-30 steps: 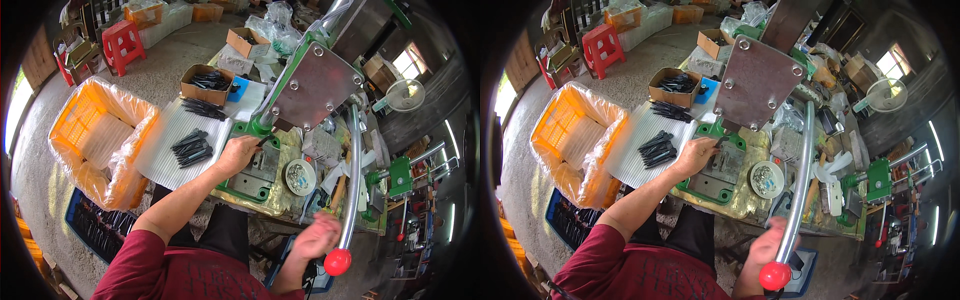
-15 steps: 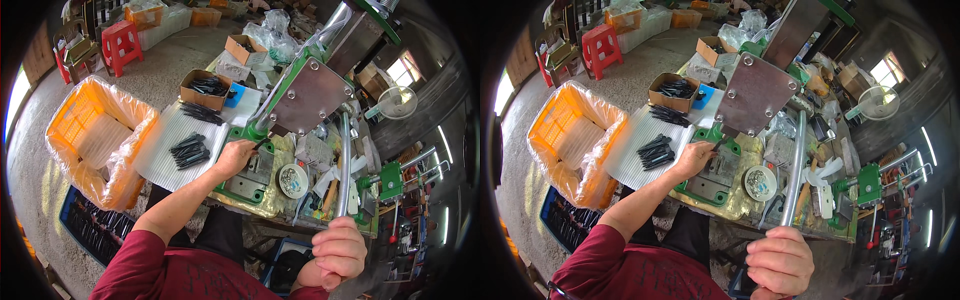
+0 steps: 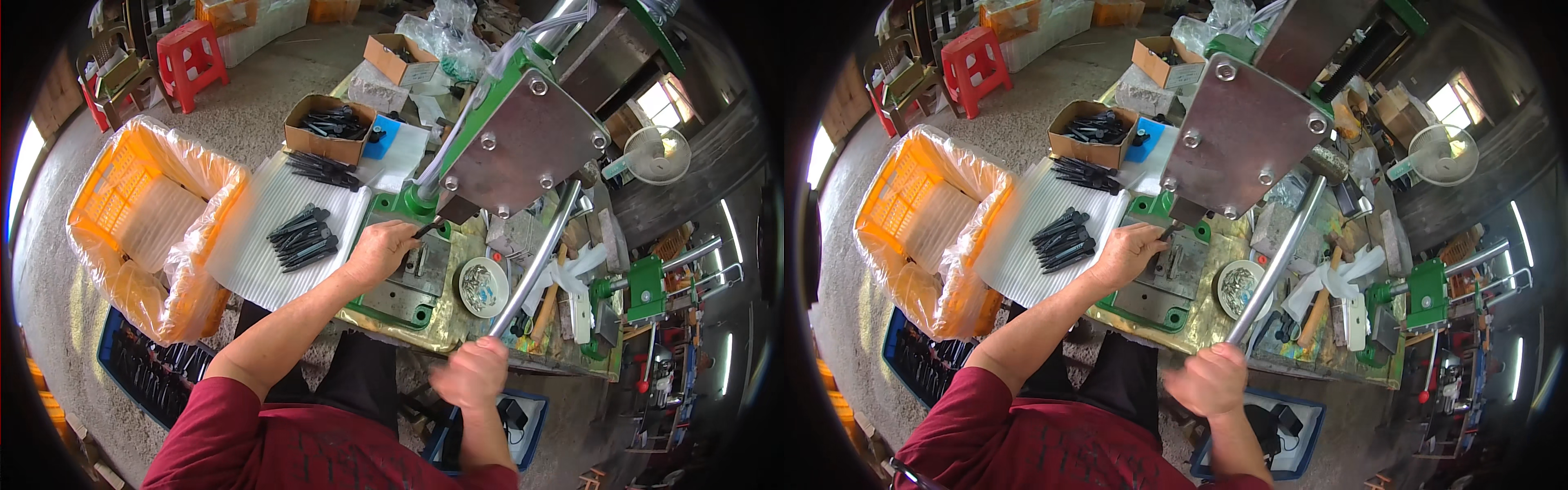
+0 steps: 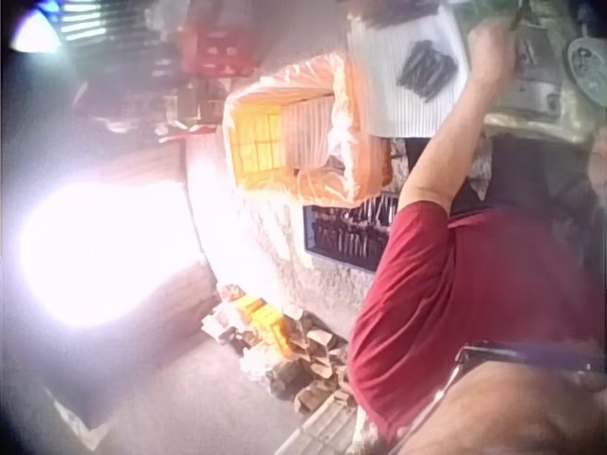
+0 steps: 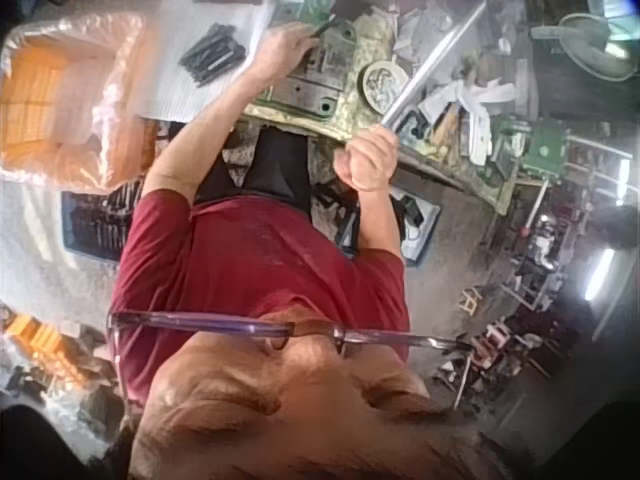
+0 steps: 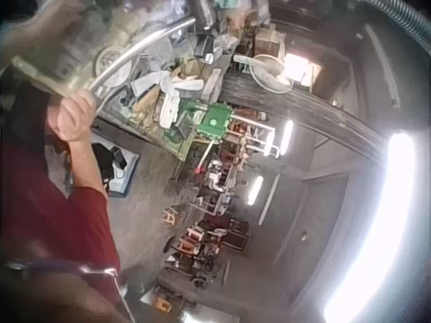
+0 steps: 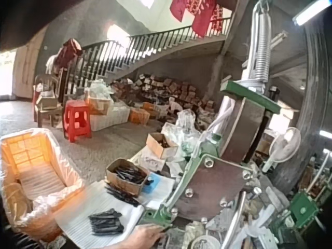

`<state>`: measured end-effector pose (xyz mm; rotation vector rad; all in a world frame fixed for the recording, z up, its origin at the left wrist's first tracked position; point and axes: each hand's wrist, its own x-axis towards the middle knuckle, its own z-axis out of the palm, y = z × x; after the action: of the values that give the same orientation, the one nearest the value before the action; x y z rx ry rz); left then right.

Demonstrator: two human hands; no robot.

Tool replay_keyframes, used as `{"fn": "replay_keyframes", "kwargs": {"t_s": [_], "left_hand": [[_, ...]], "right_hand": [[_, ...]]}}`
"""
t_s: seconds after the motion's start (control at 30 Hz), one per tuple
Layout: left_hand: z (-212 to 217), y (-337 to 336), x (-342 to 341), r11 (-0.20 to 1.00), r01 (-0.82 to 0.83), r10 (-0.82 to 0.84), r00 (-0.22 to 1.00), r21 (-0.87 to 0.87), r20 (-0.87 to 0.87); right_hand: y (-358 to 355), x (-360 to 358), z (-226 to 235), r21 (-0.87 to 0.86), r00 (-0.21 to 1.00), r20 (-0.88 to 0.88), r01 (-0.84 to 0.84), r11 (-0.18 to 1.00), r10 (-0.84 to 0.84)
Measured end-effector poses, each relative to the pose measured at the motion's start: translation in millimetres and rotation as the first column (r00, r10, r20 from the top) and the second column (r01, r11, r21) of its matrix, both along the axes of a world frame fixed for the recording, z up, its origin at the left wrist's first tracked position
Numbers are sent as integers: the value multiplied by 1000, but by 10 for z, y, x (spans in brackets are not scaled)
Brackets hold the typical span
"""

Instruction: The person inserts pins into plastic components by hand, presses them using a manual press machine, and places the assembled components into a storage bin.

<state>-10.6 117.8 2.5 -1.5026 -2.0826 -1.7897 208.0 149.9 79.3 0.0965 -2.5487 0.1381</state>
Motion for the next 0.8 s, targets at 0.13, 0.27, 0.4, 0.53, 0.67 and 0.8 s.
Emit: {"fn": "replay_keyframes", "kwargs": {"t_s": [0.13,0.27,0.4,0.53,0.67,0.8], "left_hand": [[39,-16,-59,998,28,-27,1000,-54,12],[24,-25,-35,999,21,-20,999,-38,28],[59,-54,-46,998,40,-38,999,-55,33],[61,-29,-56,998,46,-46,999,-42,3],[53,-6,-33,999,20,-20,1000,38,9],[131,23,-47,999,35,-35,999,4,0]], "right_hand": [[-10,-134,-127,29,944,-323,-54,998,61],[-108,-54,49,-28,950,-309,-62,998,50],[-299,168,603,-188,964,-249,-147,971,98],[-486,40,947,-304,903,-429,-117,945,-26],[-415,122,1089,-289,950,-305,-159,944,67],[-382,130,1047,-274,939,-332,-192,942,95]]}}
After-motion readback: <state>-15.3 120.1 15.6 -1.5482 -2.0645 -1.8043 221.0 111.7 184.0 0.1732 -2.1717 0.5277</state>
